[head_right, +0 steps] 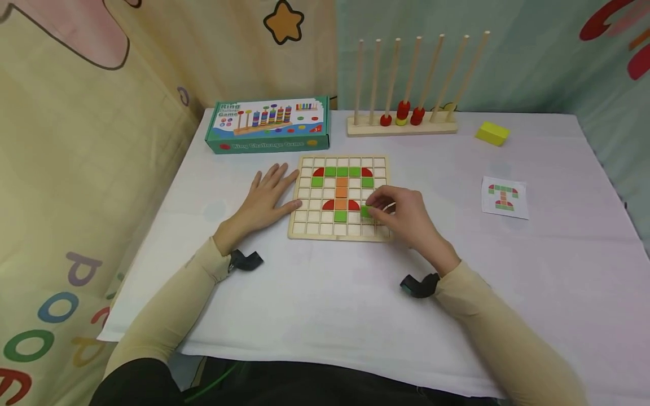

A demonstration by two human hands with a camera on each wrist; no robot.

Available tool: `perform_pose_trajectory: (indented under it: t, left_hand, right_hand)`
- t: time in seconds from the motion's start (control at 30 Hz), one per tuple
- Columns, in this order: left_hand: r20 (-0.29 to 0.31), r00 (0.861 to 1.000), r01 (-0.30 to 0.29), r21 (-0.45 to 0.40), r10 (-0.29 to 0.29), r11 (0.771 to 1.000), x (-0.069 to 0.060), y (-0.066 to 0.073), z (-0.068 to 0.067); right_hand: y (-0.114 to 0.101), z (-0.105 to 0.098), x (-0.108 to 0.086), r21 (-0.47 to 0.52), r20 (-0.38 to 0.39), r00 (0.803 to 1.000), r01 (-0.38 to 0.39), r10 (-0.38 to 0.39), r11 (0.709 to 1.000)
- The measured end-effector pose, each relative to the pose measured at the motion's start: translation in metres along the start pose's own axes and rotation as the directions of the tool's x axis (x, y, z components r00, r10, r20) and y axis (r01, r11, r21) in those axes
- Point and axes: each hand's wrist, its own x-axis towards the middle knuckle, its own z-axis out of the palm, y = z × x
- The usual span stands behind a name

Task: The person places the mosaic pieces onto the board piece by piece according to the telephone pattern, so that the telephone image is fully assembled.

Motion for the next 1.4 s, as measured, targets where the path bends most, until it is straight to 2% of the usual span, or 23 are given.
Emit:
perform_pose_trajectory:
  t: [0.13,0.3,0.63,1.07,1.23,1.4]
  left_hand:
    - [0.008,1.0,0.003,-0.004,-0.003,1.0,-0.002,0.0,0.002]
    - [0.004,1.0,0.003,0.0,-0.003,1.0,-0.002,0.001,0.001]
    - [0.012,1.0,0.008,0.002,-0.008,1.0,-0.001,0.001,-0.002]
    - [0.011,1.0,0.016,0.012,-0.017,1.0,-0.001,0.0,-0.001]
    - [0.008,1.0,0.008,0.004,-0.008,1.0,0.0,-0.001,0.0]
    - [0.007,1.0,0.004,0.007,-0.004,1.0,0.0,-0.001,0.001]
  right_hand:
    - [-0.013,0.02,0.019,0.049,0.031,0.999,0.008,-0.01,0.999]
    - [-0.025,0.04,0.034,0.103,0.038,0.999,0.017,-0.021,0.995]
    - [-0.028,0.064,0.036,0.072,0.051,0.998,0.042,-0.045,0.996]
    - [-0.034,0.064,0.033,0.027,0.13,0.984,0.122,-0.125,0.992]
    - [-0.033,0.053,0.03,0.014,0.101,0.983,0.152,-0.153,0.988]
    - [-0.021,0.034,0.018,0.028,0.049,0.987,0.152,-0.154,0.988]
